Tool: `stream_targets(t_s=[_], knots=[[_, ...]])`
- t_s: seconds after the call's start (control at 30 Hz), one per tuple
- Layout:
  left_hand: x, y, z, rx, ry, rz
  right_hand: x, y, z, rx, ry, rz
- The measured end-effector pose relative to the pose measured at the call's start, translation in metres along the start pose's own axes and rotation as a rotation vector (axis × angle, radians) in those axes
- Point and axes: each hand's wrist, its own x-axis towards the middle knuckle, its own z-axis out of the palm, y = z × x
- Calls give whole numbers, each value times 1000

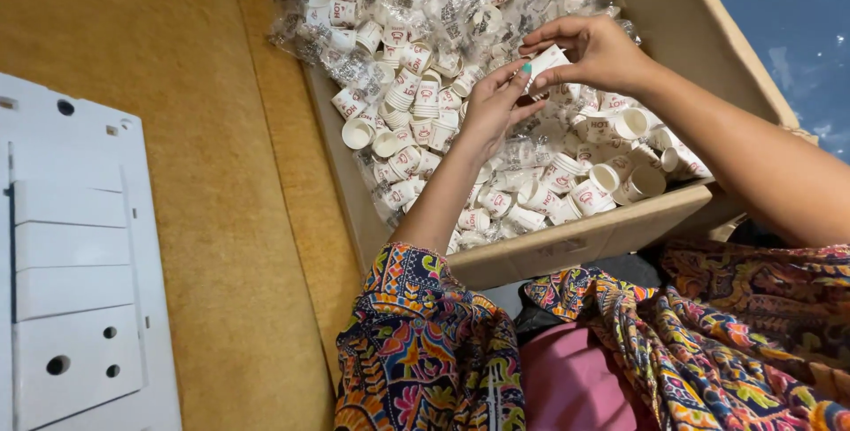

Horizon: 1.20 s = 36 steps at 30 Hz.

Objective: The person picks up paper cups from a large cardboard box, stacks them into columns by hand, and inserts the columns into plastic sleeves on a blue table.

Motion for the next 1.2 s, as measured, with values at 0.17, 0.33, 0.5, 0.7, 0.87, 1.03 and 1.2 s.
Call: stream_targets(t_s=[0.17, 0.33, 0.5, 0.7, 0.87, 1.03, 1.2], knots=[[1, 9, -3, -85, 56, 5, 6, 44, -9, -15, 153, 42], [0, 18, -5, -102, 123, 23, 1, 84, -19, -1054, -228, 251], [4, 12, -10, -119, 67, 34, 9, 79, -22, -1028, -249, 384], [6, 10, -10, -141, 45, -6, 10, 57, -35, 106, 248, 101], [6, 4, -7, -116, 32, -23, 2, 41, -21, 292, 148, 77], [9, -3, -10, -17, -28, -72, 3, 37, -11, 41, 53, 91], [10, 15, -14, -72, 129, 39, -1, 21, 6, -314, -77, 489]])
